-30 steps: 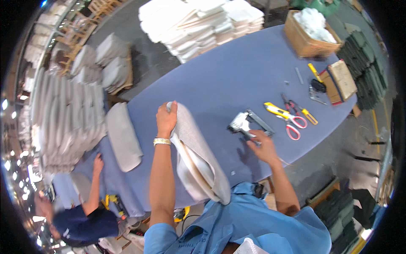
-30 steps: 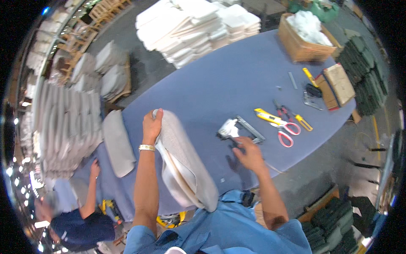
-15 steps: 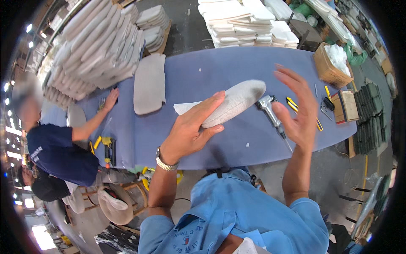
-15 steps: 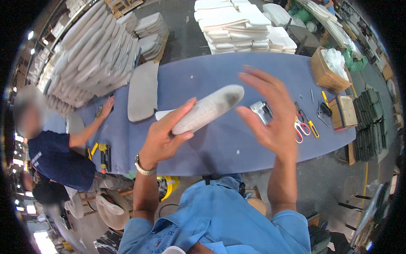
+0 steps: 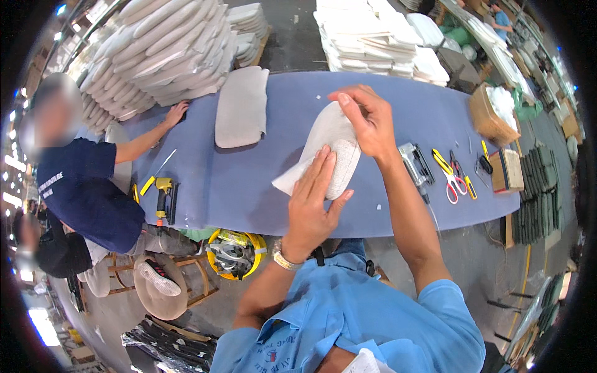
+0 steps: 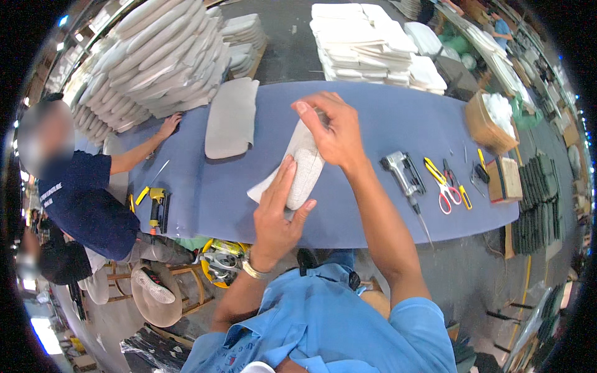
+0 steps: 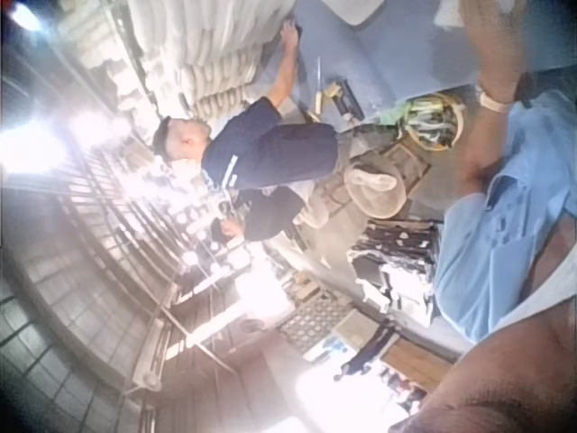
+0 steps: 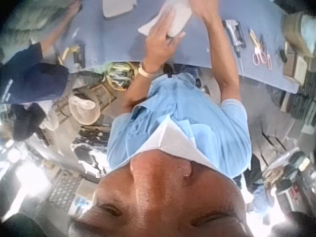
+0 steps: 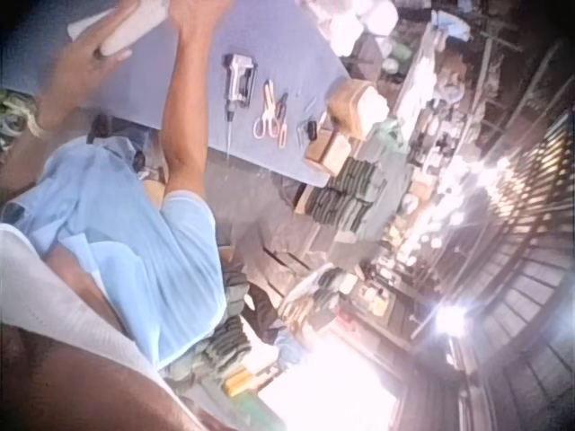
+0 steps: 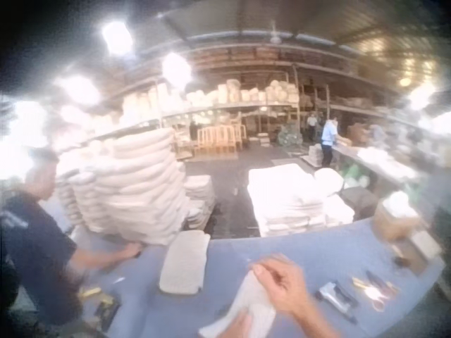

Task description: The person assembles cushion covers by folding fabric over foam inserts, trimming excess fabric with scissors, and securing the edges with a staple gun. The person repeats this process for multiple cushions, stacking the finished items on the table.

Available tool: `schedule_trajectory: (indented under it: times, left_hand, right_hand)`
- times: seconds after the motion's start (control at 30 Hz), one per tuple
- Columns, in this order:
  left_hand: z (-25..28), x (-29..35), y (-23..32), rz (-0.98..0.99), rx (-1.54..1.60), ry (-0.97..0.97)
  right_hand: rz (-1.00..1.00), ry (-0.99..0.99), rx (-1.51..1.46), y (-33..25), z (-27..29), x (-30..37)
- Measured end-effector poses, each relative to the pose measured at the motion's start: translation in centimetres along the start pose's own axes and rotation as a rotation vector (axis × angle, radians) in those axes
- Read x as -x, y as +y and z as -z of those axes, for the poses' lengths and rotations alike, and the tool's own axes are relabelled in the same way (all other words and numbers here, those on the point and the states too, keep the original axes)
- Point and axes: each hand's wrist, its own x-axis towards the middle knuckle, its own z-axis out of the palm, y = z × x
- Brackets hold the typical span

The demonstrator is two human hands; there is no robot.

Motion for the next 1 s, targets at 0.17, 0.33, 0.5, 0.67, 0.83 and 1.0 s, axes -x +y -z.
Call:
schedule_trajectory:
  times: [0.17,0.33,0.5,0.67,0.83,1.0]
  left_hand:
    - [0.6,-0.4,-0.8,0.118,-0.040,0.173]
    - [3.6,-2.8,-1.3,0.232,-0.083,0.135]
    - [3.6,-3.7,-2.5,0.252,-0.028,0.152]
    - [2.3,-4.3,-3.1,0.275,-0.045,0.260]
    - [-0.2,-4.8,-2.8,0.131,-0.086,0.401]
    - [-1.4,-3.6,-1.8,0.068,-0.175,0.436]
  right_hand:
    - [0.038,-0.128,-0.143,-0.5,-4.8,-3.4]
    - [0.111,-0.197,-0.031,-1.0,-8.1,-4.6]
    - [-0.126,-0.405,-0.125,-0.5,-8.3,-7.8]
    - [-0.209,-0.462,-0.227,1.3,-8.9,-8.9]
    - [-0.040,-0.293,-0.463,4.7,-8.5,-7.9]
    - [0.084,-0.231,-0.524,8.1,-4.7,-3.2]
